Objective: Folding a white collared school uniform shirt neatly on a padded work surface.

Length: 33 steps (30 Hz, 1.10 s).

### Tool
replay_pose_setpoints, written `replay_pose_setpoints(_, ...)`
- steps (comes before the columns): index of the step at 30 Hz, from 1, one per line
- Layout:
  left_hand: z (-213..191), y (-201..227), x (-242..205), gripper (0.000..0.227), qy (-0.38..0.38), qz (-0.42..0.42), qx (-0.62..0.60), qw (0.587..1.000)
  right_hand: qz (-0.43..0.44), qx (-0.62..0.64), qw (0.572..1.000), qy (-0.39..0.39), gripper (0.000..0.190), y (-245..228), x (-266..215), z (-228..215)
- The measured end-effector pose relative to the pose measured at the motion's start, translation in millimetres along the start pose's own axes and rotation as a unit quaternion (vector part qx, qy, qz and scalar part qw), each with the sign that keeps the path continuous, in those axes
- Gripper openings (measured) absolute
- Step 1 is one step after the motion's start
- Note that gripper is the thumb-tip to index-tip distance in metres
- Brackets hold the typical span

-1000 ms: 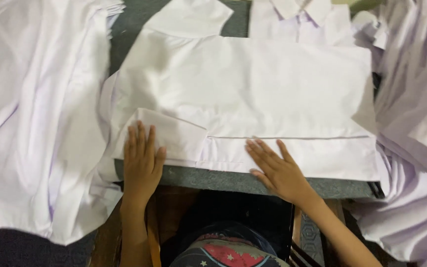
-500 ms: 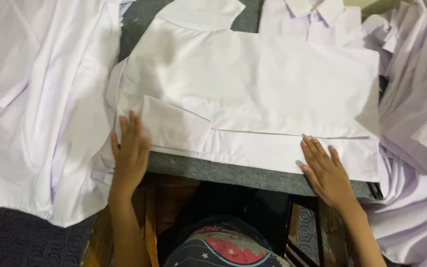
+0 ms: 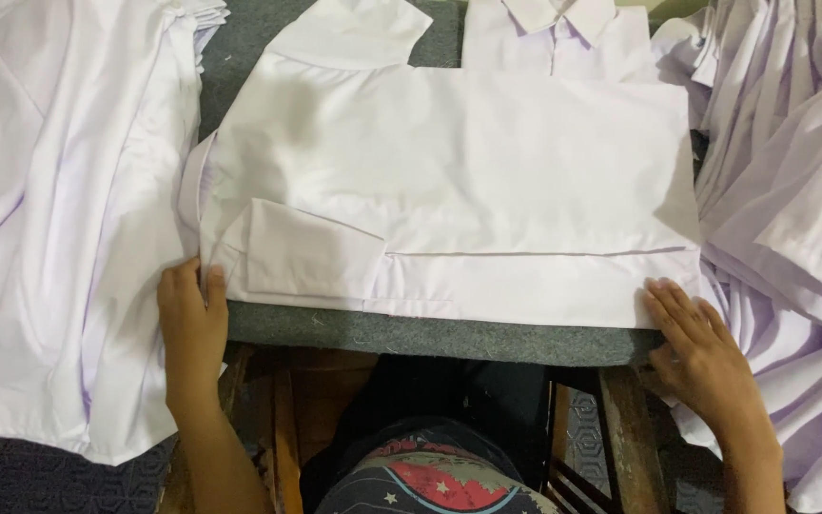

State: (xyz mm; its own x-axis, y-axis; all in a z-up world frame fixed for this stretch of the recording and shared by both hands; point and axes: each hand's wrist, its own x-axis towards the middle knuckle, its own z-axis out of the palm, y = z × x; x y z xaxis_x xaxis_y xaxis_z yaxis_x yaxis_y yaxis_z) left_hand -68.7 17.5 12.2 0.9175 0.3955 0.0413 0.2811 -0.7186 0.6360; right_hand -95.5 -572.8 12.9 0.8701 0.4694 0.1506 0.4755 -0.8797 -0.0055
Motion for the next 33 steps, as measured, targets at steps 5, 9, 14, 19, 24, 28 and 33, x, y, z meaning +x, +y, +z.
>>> replay_pose_setpoints(5,-14.3,17.6,2.6,0.043,-0.029,-0.086,0.005,0.996,0.015,-0.065,0.998,0.004,0.086,11.0,-17.1,0.2)
replay_pose_setpoints(9,-11.6,8.0,0.4,0.035,0.026,-0.068,-0.064,0.995,0.009,-0.077,0.997,0.013,0.093,7.0,-17.3,-3.6)
replay_pose_setpoints(14,0.1,-10.2,1.9,0.039,0.067,-0.075,-0.144,0.984,0.008,-0.044,0.998,0.05,0.068,-3.6,-8.8,-20.9)
replay_pose_setpoints(19,-6.0,-7.2,-5.2,0.032,0.103,-0.05,-0.16,0.98,0.001,-0.041,0.996,0.079,0.072,-9.2,-12.2,-33.7)
replay_pose_setpoints(24,-7.0,-19.5,-14.6,0.032,0.105,-0.059,-0.123,0.985,0.006,-0.033,0.998,0.059,0.069,-15.8,-23.9,-31.3)
replay_pose_setpoints(28,-4.8,-17.8,-17.2,0.03,0.091,-0.073,-0.128,0.985,0.007,-0.041,0.998,0.056,0.079,-9.4,-31.5,-13.2)
replay_pose_setpoints(33,-6.6,-14.5,-18.8,0.038,0.07,-0.062,-0.042,0.995,0.029,-0.048,0.998,0.034,0.059,-1.1,-36.1,-6.4)
